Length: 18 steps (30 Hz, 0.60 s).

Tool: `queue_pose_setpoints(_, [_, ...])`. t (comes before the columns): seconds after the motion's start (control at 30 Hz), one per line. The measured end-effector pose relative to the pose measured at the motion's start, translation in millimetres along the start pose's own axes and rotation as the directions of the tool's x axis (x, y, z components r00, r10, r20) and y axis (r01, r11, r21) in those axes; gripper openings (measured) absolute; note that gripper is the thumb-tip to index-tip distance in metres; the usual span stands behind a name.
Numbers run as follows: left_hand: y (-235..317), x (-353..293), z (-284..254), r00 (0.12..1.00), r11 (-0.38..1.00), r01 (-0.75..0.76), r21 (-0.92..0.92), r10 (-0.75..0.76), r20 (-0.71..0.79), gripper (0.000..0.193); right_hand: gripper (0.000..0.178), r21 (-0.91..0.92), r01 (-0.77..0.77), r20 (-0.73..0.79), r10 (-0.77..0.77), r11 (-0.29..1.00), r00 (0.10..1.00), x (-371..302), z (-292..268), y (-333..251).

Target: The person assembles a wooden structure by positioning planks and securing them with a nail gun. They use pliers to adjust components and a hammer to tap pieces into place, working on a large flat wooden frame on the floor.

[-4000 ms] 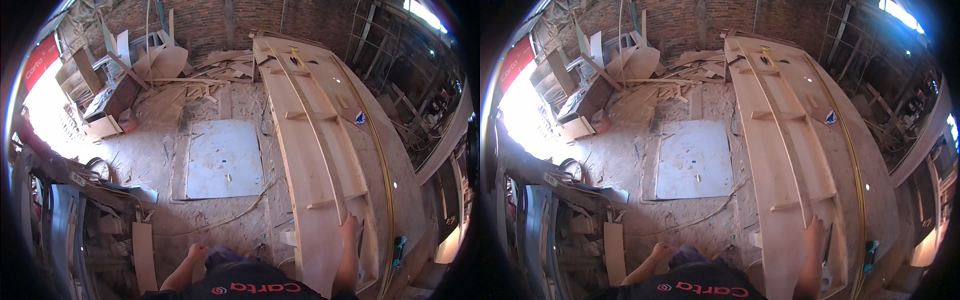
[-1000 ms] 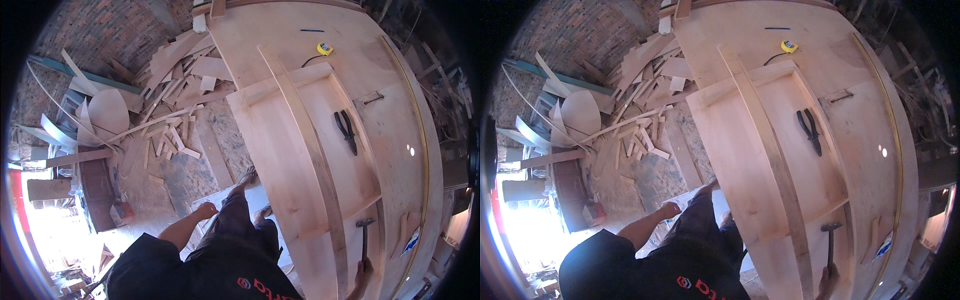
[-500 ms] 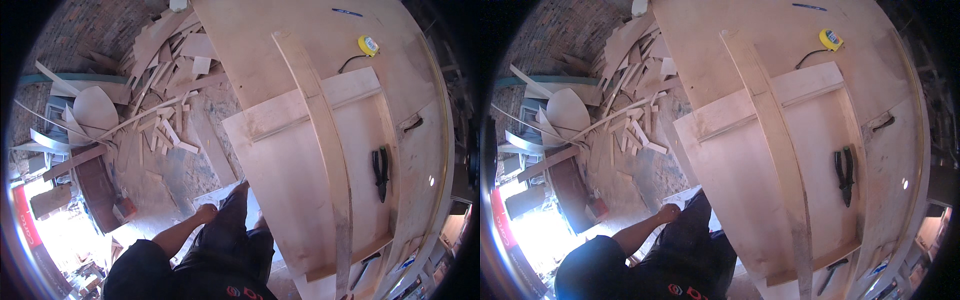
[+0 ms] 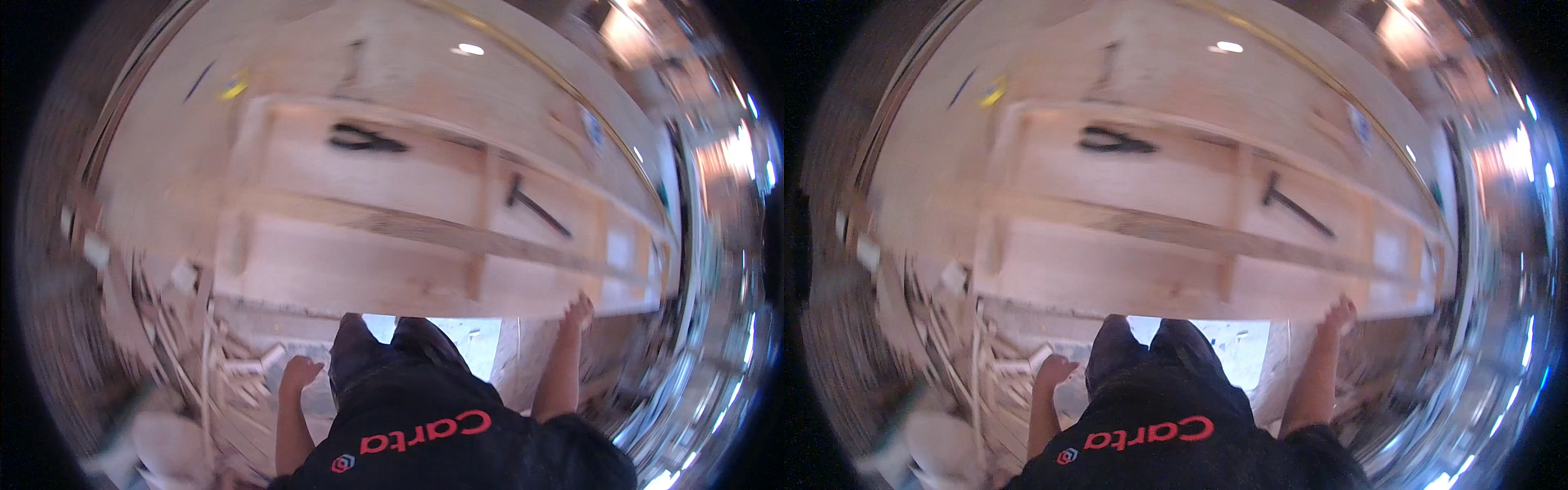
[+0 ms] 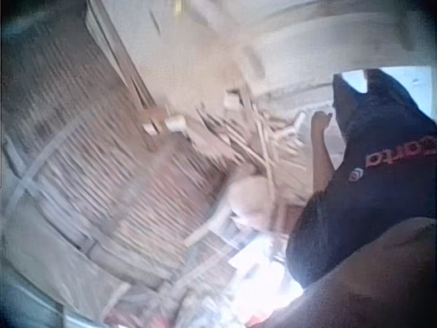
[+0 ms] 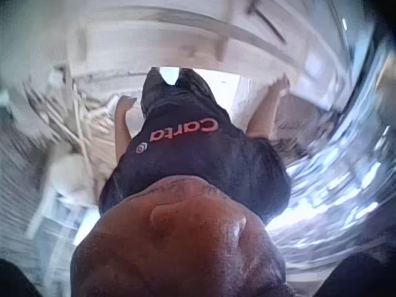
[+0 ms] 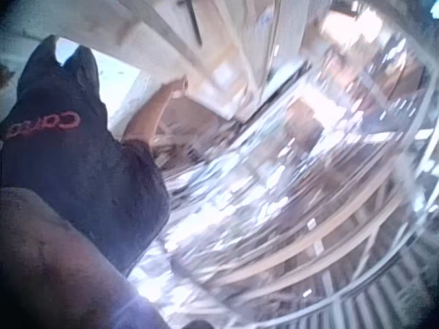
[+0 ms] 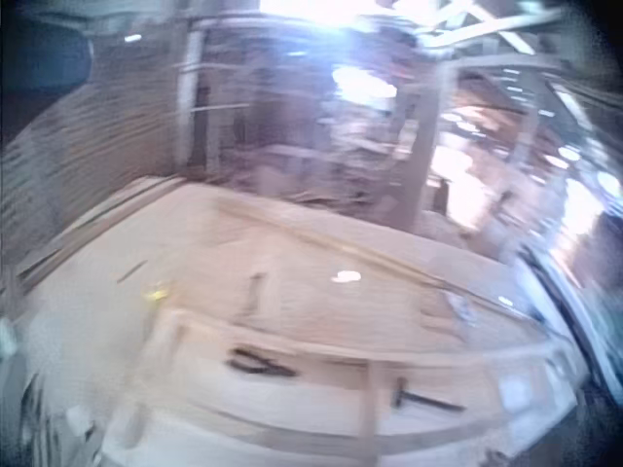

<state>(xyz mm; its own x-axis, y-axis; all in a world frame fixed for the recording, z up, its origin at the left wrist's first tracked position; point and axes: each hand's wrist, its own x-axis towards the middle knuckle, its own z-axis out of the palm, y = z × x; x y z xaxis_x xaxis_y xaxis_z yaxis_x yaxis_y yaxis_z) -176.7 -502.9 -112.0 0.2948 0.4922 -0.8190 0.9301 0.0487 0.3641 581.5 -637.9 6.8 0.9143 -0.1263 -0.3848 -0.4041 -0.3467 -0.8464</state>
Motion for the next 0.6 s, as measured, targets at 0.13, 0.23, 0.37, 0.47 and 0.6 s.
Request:
queue_pose_setpoints(0.13, [80, -18, -95, 0.983, 0.996, -0.062, 0.069, 0.073, -0.168, 0.040, 0.037, 0.245, 0.026, -0.105, -0.001, 0.969, 0.994, -16, 8, 20])
queue_pose_setpoints(0.23, [160, -47, -153, 0.913, 0.975, -0.202, -0.094, 0.153, -0.379, 0.025, 0.042, 0.410, -0.122, 0.058, 0.108, 0.904, 0.992, -27, 29, 25])
queue_pose_setpoints(0.37, [271, -40, -195, 0.549, 0.858, -0.441, 0.262, 0.490, -0.677, 0.047, 0.045, 0.594, -0.311, 0.211, 0.230, 0.742, 0.950, -27, 69, 11])
queue_pose_setpoints(0.47, [326, -17, -212, 0.321, 0.731, -0.404, 0.550, 0.676, -0.663, 0.083, 0.047, 0.584, -0.412, 0.362, 0.230, 0.700, 0.904, -18, 91, -5])
queue_pose_setpoints(0.6, [355, 24, -229, 0.650, 0.702, -0.217, 0.679, 0.623, -0.436, 0.093, 0.035, 0.508, -0.367, 0.403, 0.162, 0.779, 0.901, -15, 103, -16])
